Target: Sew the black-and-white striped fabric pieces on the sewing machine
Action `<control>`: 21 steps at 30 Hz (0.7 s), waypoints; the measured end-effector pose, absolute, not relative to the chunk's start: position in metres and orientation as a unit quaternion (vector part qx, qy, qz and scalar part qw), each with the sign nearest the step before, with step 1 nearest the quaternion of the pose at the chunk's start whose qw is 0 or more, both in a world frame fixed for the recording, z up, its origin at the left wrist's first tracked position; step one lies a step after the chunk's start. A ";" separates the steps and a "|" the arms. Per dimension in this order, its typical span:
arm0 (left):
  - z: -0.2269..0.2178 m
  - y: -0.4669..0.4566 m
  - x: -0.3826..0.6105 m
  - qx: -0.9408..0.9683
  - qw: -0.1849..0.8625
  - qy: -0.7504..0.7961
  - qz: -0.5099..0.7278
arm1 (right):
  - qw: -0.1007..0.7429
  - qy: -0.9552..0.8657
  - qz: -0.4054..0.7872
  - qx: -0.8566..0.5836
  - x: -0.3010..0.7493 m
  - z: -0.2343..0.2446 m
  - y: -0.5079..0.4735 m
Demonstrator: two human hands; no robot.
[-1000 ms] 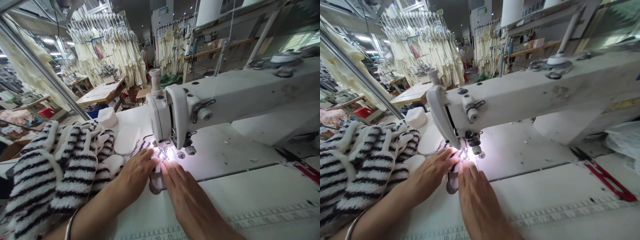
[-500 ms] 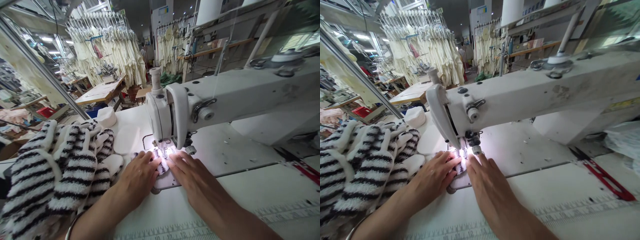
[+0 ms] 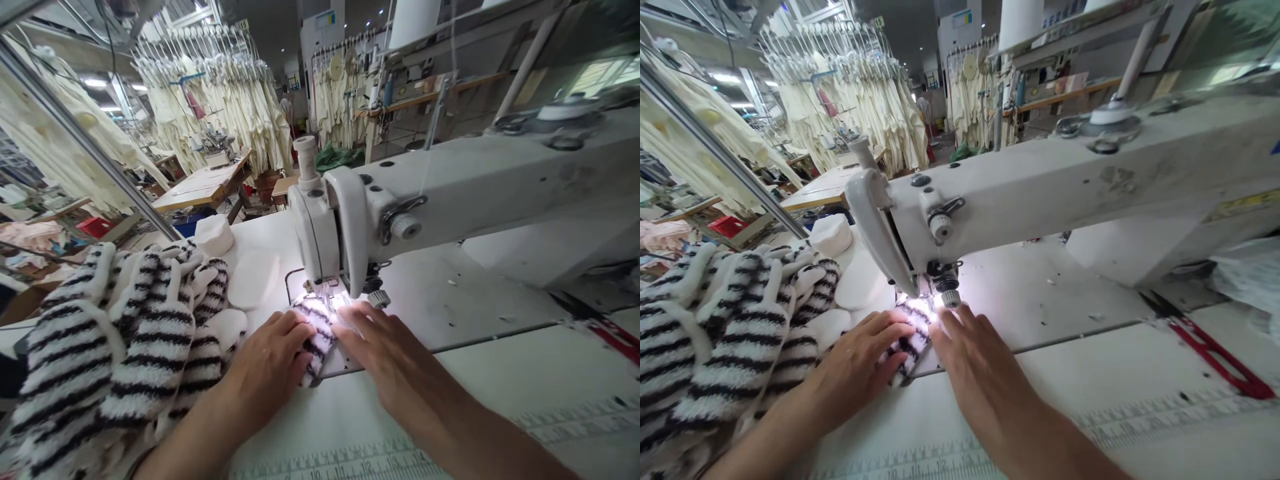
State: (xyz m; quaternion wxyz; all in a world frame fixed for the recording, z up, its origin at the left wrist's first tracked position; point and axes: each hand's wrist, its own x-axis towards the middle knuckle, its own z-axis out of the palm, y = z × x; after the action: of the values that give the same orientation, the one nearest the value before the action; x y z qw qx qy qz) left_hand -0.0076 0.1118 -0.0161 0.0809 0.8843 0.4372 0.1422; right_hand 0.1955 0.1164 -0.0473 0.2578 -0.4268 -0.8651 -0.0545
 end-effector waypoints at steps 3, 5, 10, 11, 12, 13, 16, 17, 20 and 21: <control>-0.021 0.107 0.006 0.872 0.043 0.466 0.144 | 0.248 -0.866 -0.055 -0.431 0.203 -0.047 0.125; -0.022 0.106 0.013 0.865 0.003 0.479 0.152 | 0.235 -0.871 -0.055 -0.427 0.207 -0.047 0.127; -0.017 0.108 0.009 0.888 0.060 0.411 0.196 | 0.249 -0.861 -0.063 -0.438 0.212 -0.050 0.110; -0.015 0.109 0.005 0.894 0.090 0.396 0.191 | 0.265 -0.855 -0.061 -0.442 0.212 -0.052 0.103; -0.014 0.109 0.001 0.898 0.113 0.384 0.184 | 0.280 -0.847 -0.054 -0.448 0.212 -0.054 0.096; -0.013 0.109 -0.003 0.902 0.126 0.374 0.176 | 0.293 -0.839 -0.044 -0.456 0.213 -0.057 0.088; -0.014 0.108 -0.009 0.910 0.117 0.358 0.170 | 0.301 -0.823 -0.005 -0.483 0.214 -0.063 0.072; -0.015 0.107 -0.010 0.910 0.110 0.361 0.175 | 0.300 -0.817 0.004 -0.492 0.214 -0.064 0.068; -0.016 0.105 -0.009 0.904 0.109 0.368 0.190 | 0.294 -0.813 0.000 -0.502 0.215 -0.067 0.064; -0.016 0.105 -0.009 0.903 0.113 0.368 0.191 | 0.294 -0.815 -0.007 -0.499 0.214 -0.067 0.063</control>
State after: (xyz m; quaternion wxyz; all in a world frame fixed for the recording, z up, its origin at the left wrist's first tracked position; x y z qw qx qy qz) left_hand -0.0087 0.1048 -0.0163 0.1127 0.9032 0.3676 0.1908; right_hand 0.2142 0.0635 -0.0668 0.2937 -0.4991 -0.8152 -0.0069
